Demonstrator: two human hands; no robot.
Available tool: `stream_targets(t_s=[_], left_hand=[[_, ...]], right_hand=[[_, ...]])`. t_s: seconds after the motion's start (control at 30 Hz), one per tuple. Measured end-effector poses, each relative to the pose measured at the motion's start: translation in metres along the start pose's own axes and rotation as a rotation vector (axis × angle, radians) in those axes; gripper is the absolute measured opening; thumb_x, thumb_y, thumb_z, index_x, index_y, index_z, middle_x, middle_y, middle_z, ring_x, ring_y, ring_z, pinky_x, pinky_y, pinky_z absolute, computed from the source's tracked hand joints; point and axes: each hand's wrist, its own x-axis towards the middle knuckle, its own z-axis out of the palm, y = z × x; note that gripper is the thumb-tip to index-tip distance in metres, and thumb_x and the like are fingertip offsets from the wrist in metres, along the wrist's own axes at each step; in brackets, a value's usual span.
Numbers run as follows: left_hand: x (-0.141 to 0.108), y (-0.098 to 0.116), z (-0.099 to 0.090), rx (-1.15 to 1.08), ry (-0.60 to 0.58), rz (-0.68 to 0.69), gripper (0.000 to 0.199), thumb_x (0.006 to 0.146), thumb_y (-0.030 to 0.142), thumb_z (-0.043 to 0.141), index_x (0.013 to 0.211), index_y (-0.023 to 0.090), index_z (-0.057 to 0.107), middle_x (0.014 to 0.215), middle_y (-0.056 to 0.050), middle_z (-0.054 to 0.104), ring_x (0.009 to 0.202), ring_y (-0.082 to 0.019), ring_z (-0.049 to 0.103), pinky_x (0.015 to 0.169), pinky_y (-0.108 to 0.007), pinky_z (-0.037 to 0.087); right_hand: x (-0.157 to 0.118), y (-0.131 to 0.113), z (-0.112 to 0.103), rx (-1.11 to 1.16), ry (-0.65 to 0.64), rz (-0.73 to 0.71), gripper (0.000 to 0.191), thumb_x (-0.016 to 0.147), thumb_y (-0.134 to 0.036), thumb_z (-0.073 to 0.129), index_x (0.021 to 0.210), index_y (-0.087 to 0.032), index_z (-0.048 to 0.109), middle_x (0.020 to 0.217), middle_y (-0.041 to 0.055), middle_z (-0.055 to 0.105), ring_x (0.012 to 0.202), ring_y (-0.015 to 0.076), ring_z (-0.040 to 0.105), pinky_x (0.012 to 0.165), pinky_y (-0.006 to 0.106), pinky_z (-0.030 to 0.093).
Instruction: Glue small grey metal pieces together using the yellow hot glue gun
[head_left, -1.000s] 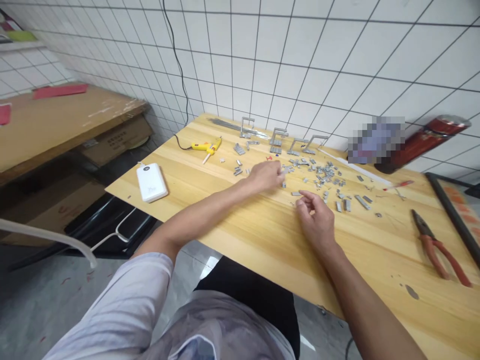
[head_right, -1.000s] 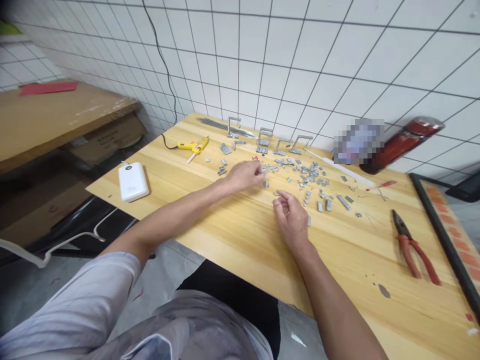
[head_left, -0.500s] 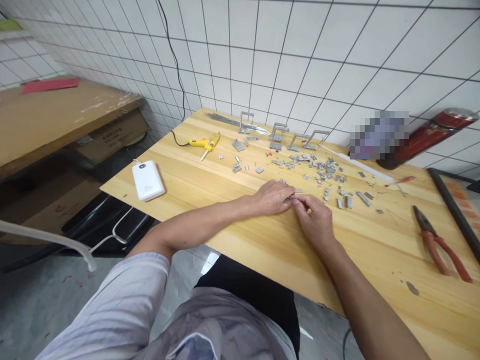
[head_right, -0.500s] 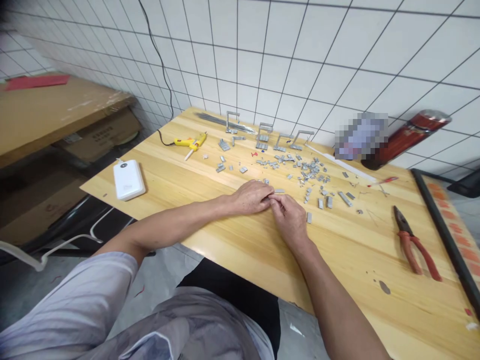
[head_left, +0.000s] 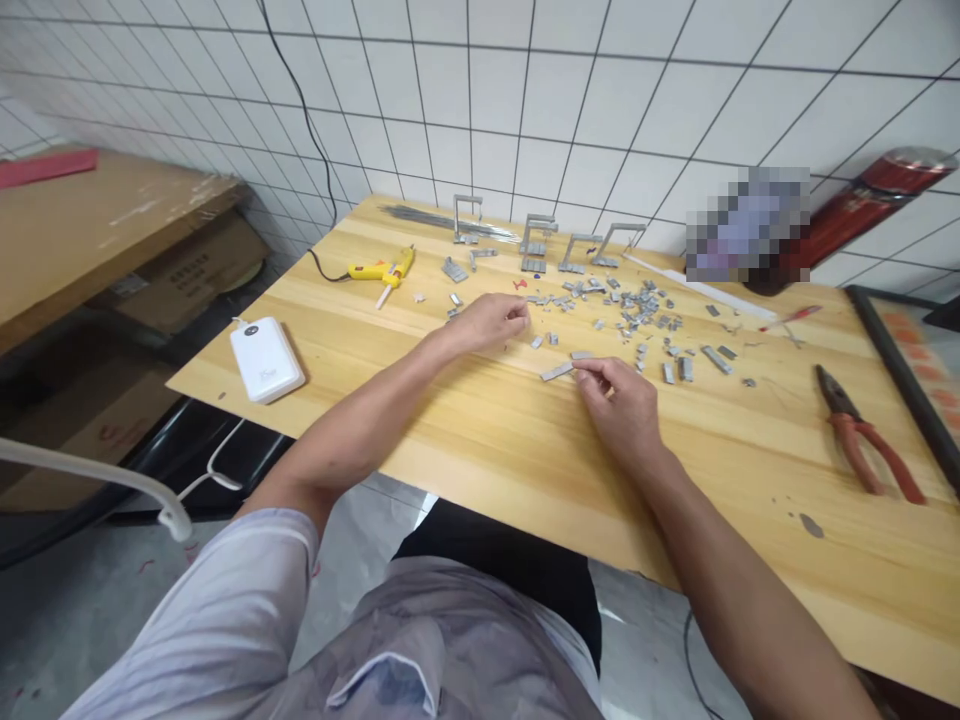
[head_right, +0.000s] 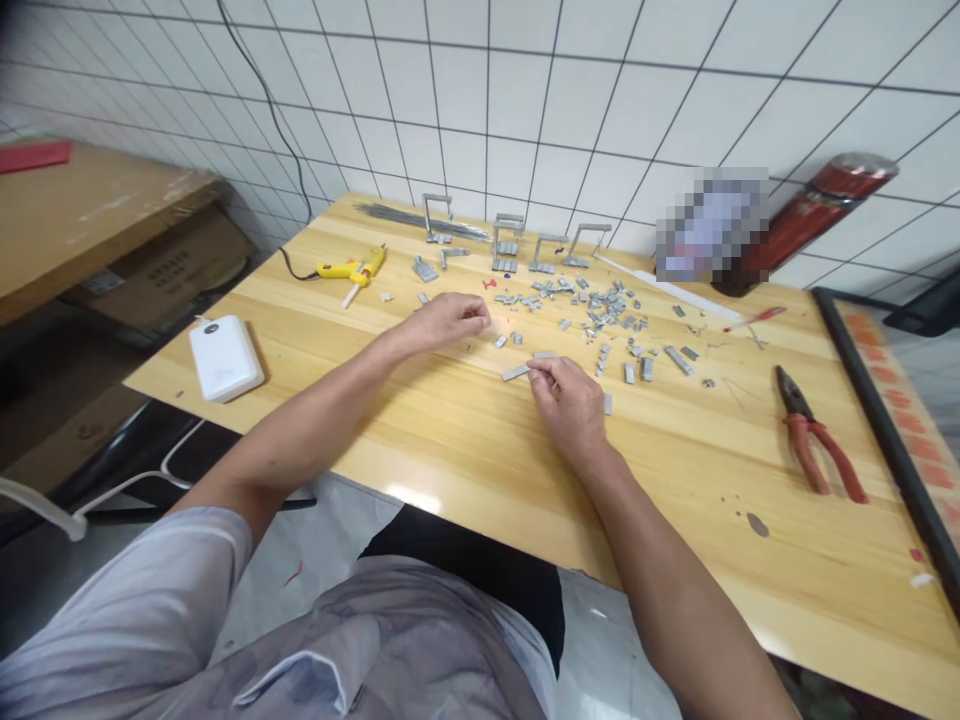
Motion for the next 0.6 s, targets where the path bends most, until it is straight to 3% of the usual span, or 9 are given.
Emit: stream_targets(t_s=[0.2, 0.37, 0.47, 0.6], left_hand=[[-0.006, -0.012, -0.007, 0.155, -0.143, -0.036, 0.023, 0.085, 0.014, 0.063, 0.098, 0.020, 0.080, 0.096, -0.005, 0.081, 0.089, -0.021, 0.071, 0.075, -0.028, 0.043], [-0.009, -0.008, -0.009, 0.237, -0.216, -0.025, 0.018, 0.085, 0.018, 0.066, 0.098, 0.022, 0.078, 0.094, -0.003, 0.080, 0.086, -0.021, 0.069, 0.068, -0.030, 0.038], [-0.007, -0.009, -0.004, 0.322, -0.212, -0.011, 0.018, 0.090, 0.019, 0.062, 0.098, 0.022, 0.077, 0.100, -0.004, 0.080, 0.091, -0.022, 0.071, 0.070, -0.030, 0.039], [-0.003, -0.013, 0.004, 0.372, -0.125, -0.045, 0.027, 0.097, 0.013, 0.051, 0.108, 0.019, 0.076, 0.118, -0.011, 0.078, 0.108, -0.026, 0.072, 0.079, -0.032, 0.045]], right_hand=[[-0.001, 0.009, 0.007, -0.045, 0.006, -0.045, 0.019, 0.099, -0.025, 0.062, 0.106, -0.024, 0.080, 0.099, 0.0080, 0.081, 0.084, 0.0233, 0.074, 0.085, 0.040, 0.061], [-0.001, 0.018, 0.008, -0.101, -0.018, -0.080, 0.019, 0.099, -0.025, 0.062, 0.108, -0.025, 0.079, 0.109, 0.0105, 0.082, 0.105, 0.0290, 0.075, 0.098, 0.048, 0.059], [-0.001, 0.023, 0.008, -0.127, -0.045, -0.076, 0.020, 0.099, -0.026, 0.063, 0.111, -0.026, 0.079, 0.113, 0.0107, 0.082, 0.109, 0.0306, 0.074, 0.101, 0.051, 0.058], [-0.001, 0.028, 0.010, -0.171, -0.077, -0.101, 0.024, 0.099, -0.026, 0.062, 0.117, -0.025, 0.078, 0.117, 0.0125, 0.081, 0.114, 0.0321, 0.072, 0.104, 0.054, 0.056]])
